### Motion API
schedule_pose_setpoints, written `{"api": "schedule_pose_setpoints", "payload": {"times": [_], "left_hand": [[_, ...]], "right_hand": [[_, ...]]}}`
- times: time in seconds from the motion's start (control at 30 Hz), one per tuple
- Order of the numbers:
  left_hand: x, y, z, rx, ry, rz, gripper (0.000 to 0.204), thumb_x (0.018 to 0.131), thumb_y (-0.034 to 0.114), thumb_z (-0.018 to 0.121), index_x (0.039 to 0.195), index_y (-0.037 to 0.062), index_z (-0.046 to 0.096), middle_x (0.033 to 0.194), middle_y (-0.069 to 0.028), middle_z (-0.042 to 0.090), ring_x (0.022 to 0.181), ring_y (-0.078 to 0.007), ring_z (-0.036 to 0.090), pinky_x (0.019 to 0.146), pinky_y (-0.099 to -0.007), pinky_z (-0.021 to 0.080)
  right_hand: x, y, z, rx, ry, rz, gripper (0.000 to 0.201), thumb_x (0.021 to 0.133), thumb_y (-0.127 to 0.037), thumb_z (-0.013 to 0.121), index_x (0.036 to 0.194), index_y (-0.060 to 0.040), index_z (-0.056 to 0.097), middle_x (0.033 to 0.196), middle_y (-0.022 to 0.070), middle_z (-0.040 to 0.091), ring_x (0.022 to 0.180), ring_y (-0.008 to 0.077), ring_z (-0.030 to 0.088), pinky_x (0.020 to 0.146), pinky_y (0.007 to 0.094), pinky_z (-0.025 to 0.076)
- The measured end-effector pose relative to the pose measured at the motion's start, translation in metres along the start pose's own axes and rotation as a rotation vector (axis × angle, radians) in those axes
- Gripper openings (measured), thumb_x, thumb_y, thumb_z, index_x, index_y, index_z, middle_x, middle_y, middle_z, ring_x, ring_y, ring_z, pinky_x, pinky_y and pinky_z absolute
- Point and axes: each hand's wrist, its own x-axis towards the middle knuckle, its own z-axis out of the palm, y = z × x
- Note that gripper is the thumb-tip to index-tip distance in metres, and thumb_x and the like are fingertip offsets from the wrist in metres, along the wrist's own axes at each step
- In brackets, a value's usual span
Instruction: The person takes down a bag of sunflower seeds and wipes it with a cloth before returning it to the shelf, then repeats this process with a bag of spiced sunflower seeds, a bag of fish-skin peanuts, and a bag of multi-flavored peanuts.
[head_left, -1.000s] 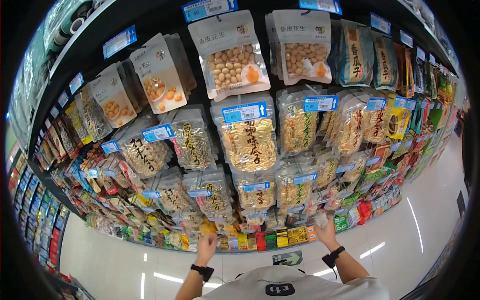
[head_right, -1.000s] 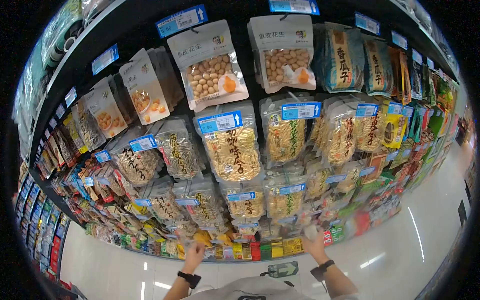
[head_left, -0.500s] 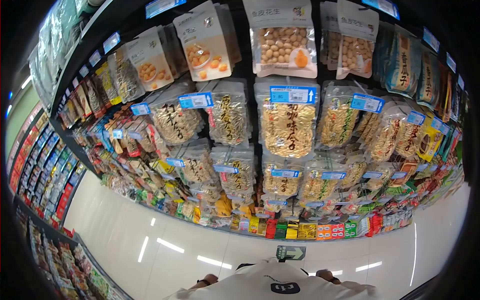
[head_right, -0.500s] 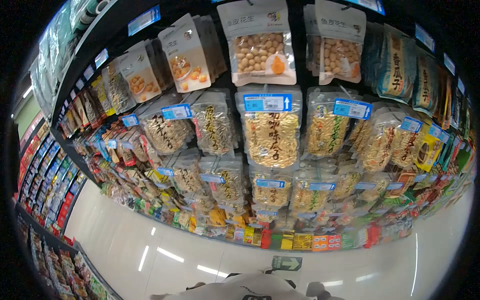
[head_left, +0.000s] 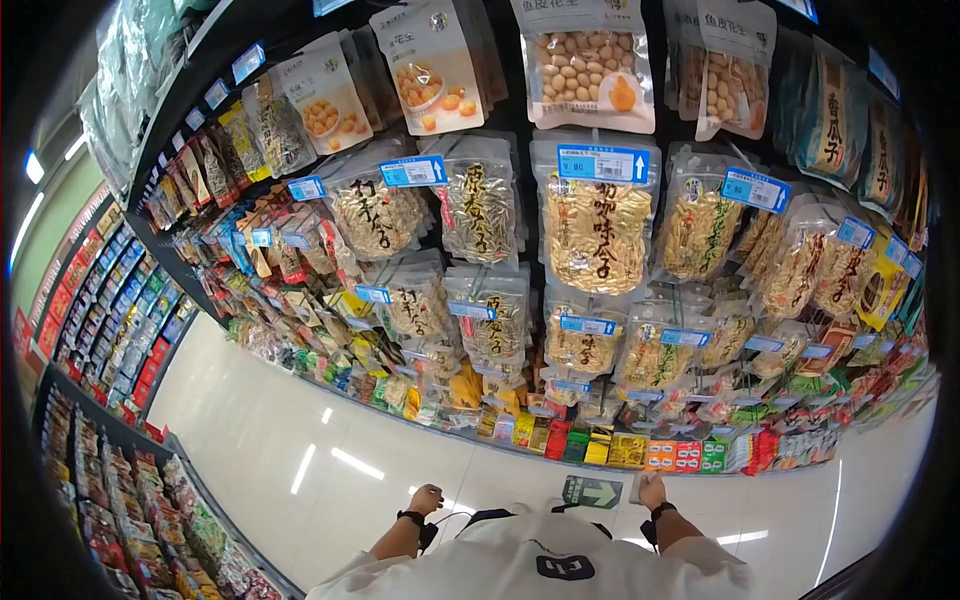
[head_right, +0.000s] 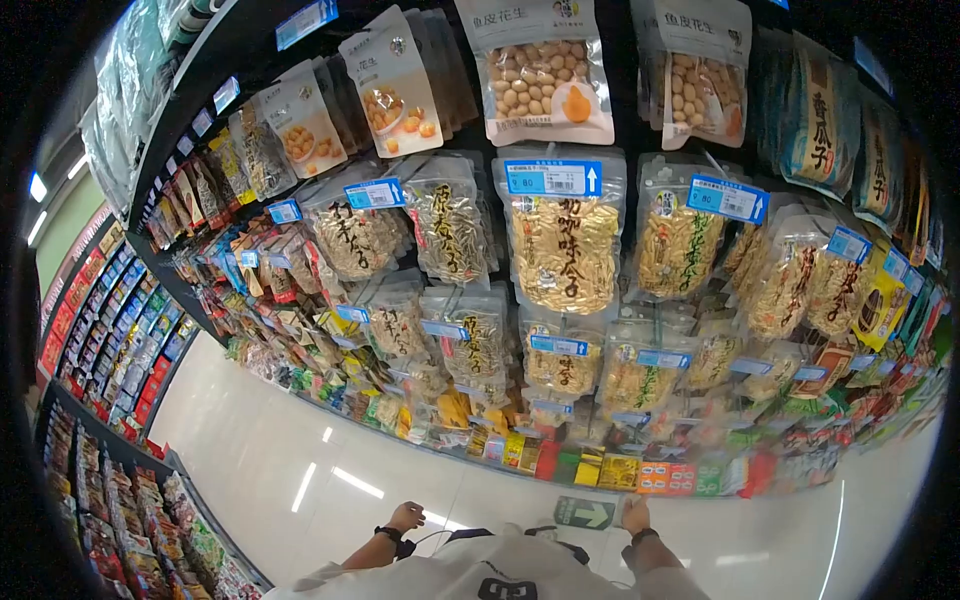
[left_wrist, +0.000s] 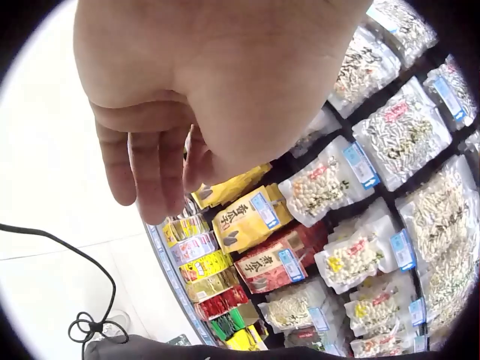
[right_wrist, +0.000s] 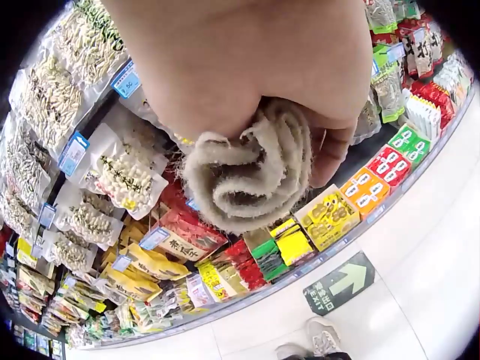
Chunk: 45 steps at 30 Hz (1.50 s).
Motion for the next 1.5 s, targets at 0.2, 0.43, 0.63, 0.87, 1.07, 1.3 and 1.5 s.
{"api": "schedule_pose_setpoints", "payload": {"times": [0.2,0.43,0.63,0.87,1.07,1.3,1.5], "left_hand": [[-0.023,-0.036,-0.020,-0.097,0.036,-0.093,0.029,0.096,0.022,0.056,0.114,-0.0014,0.059,0.091,-0.0154,0.071,0.071,-0.0231,0.069,0.057,-0.0320,0.054],[-0.029,-0.080,-0.045,-0.217,0.104,-0.150,0.029,0.096,0.022,0.056,0.113,-0.0020,0.060,0.090,-0.0148,0.071,0.070,-0.0229,0.069,0.058,-0.0328,0.054],[0.015,-0.075,-0.093,-0.256,0.147,0.008,0.026,0.097,0.019,0.054,0.111,-0.0021,0.062,0.089,-0.0146,0.072,0.068,-0.0203,0.070,0.054,-0.0297,0.053],[0.046,0.023,-0.160,-0.322,0.020,0.366,0.023,0.101,0.018,0.050,0.110,0.0011,0.062,0.090,-0.0090,0.069,0.073,-0.0153,0.068,0.062,-0.0273,0.053],[0.040,0.138,-0.178,-0.167,-0.213,0.785,0.042,0.096,0.017,0.063,0.133,0.0021,0.050,0.120,-0.0106,0.062,0.107,-0.0207,0.062,0.088,-0.0308,0.051],[-0.045,0.261,-0.192,-0.227,-0.057,1.373,0.065,0.086,0.023,0.076,0.140,0.0045,0.045,0.139,-0.0100,0.050,0.125,-0.0196,0.050,0.097,-0.0325,0.048],[-0.037,0.261,-0.190,-0.204,-0.575,0.957,0.028,0.092,0.019,0.070,0.112,-0.0001,0.066,0.092,-0.0036,0.070,0.082,-0.0126,0.067,0.073,-0.0287,0.056]], "right_hand": [[-0.023,0.014,0.021,-0.058,-0.134,-0.031,0.046,0.096,-0.031,0.046,0.128,0.0023,0.045,0.095,0.0288,0.067,0.095,0.0468,0.063,0.080,0.0558,0.050],[-0.038,-0.008,0.041,-0.504,-0.099,-0.128,0.033,0.092,-0.032,0.055,0.100,-0.0031,0.068,0.104,0.0255,0.066,0.097,0.0412,0.063,0.088,0.0516,0.050],[-0.030,-0.109,0.063,-0.287,0.166,-0.469,0.022,0.086,-0.013,0.058,0.101,-0.0018,0.069,0.099,0.0239,0.063,0.099,0.0419,0.057,0.087,0.0497,0.048],[-0.094,-0.364,0.046,-0.090,0.099,-0.771,0.034,0.086,-0.002,0.060,0.121,-0.0021,0.060,0.113,0.0234,0.061,0.106,0.0428,0.057,0.091,0.0463,0.046],[-0.139,-0.509,0.027,-0.124,0.055,-1.050,0.031,0.087,-0.007,0.063,0.117,-0.0086,0.061,0.107,0.0172,0.065,0.102,0.0380,0.059,0.086,0.0440,0.048],[-0.169,-0.601,0.014,0.038,-0.233,-1.118,0.022,0.088,-0.014,0.069,0.106,-0.0041,0.065,0.099,0.0145,0.067,0.092,0.0328,0.066,0.077,0.0387,0.051],[-0.157,-0.612,0.025,0.167,-0.255,-0.853,0.023,0.093,-0.018,0.066,0.110,-0.0036,0.065,0.094,0.0085,0.069,0.083,0.0180,0.066,0.073,0.0331,0.051]]}}
